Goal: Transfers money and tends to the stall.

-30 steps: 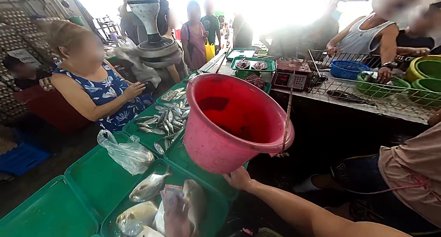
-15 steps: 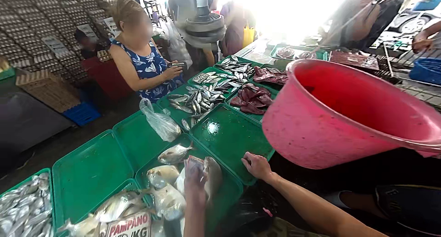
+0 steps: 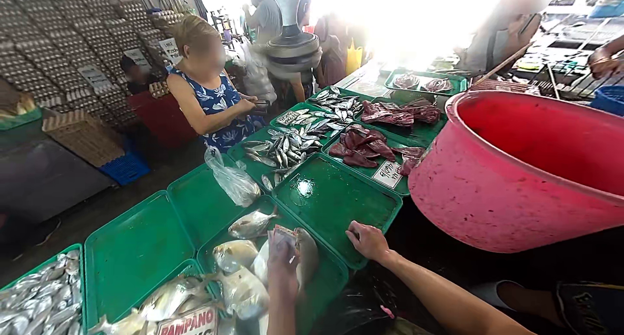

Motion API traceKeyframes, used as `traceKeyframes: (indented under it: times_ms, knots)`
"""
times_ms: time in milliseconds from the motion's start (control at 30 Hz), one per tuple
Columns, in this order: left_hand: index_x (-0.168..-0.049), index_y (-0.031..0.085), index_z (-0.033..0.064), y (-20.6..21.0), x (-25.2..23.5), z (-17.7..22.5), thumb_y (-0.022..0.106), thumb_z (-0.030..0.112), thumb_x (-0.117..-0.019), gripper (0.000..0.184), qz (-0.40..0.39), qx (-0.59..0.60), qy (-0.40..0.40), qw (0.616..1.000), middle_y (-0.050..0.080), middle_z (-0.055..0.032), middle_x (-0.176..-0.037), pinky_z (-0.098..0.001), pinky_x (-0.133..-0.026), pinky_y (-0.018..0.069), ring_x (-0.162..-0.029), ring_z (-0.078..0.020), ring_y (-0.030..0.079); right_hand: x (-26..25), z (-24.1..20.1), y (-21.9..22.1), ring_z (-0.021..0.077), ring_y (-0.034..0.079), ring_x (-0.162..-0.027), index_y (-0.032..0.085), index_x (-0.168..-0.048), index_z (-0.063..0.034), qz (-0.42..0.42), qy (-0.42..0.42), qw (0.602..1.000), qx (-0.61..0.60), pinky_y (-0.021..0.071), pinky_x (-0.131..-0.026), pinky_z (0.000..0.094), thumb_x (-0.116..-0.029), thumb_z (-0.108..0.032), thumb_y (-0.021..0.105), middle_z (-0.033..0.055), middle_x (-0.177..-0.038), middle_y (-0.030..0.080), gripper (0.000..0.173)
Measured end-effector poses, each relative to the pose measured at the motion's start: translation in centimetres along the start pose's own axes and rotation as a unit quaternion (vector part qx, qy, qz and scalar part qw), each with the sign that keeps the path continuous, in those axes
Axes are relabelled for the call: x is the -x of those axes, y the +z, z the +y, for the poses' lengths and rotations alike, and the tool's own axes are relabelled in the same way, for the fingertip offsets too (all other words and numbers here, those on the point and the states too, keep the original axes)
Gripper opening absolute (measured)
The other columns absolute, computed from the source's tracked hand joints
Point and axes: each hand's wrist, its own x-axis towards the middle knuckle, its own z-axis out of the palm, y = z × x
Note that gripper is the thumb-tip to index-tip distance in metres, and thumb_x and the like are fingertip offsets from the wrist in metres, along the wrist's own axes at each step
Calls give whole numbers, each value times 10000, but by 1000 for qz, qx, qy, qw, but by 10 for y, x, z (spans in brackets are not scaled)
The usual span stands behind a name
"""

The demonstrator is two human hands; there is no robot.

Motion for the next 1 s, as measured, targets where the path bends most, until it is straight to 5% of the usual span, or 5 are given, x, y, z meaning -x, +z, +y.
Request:
traceKeyframes:
  times_ms: [400, 733, 867, 1000]
  knots:
    - [-1322, 550, 40, 0, 2, -1, 508, 161, -1076, 277, 5, -6, -2, 1000, 692, -161, -1009, -366, -643, 597, -749, -213, 683, 4, -3, -3, 238, 708, -866, 671, -1088, -199, -13, 5, 1000, -15, 563, -751, 511, -1013, -493, 446, 31, -895, 714, 377]
    - [-1266, 575, 57, -3, 2, -5, 492, 175, -1081, 235, 2, -17, 1, 1000, 699, -142, -967, -357, -630, 595, -735, -202, 687, 4, 0, 1, 251, 715, -1005, 721, -1107, -219, -35, 26, 999, 3, 553, -881, 525, -1013, -534, 407, 38, -1019, 754, 455]
    - [-1340, 548, 62, -4, 2, -5, 498, 181, -1082, 289, 15, -22, -4, 1000, 695, -150, -1019, -361, -635, 595, -746, -206, 684, 5, 1, 3, 236, 719, -975, 725, -1079, -217, -28, 18, 999, 8, 560, -845, 508, -1010, -535, 405, 32, -989, 753, 456]
    - [-1290, 564, 35, -4, 1, -4, 477, 186, -1090, 266, 23, -18, -6, 1000, 697, -161, -1024, -357, -632, 596, -750, -211, 689, 7, -1, 5, 294, 725, -1003, 742, -951, -144, 2, 25, 1000, 16, 565, -848, 542, -990, -554, 444, 99, -982, 756, 508]
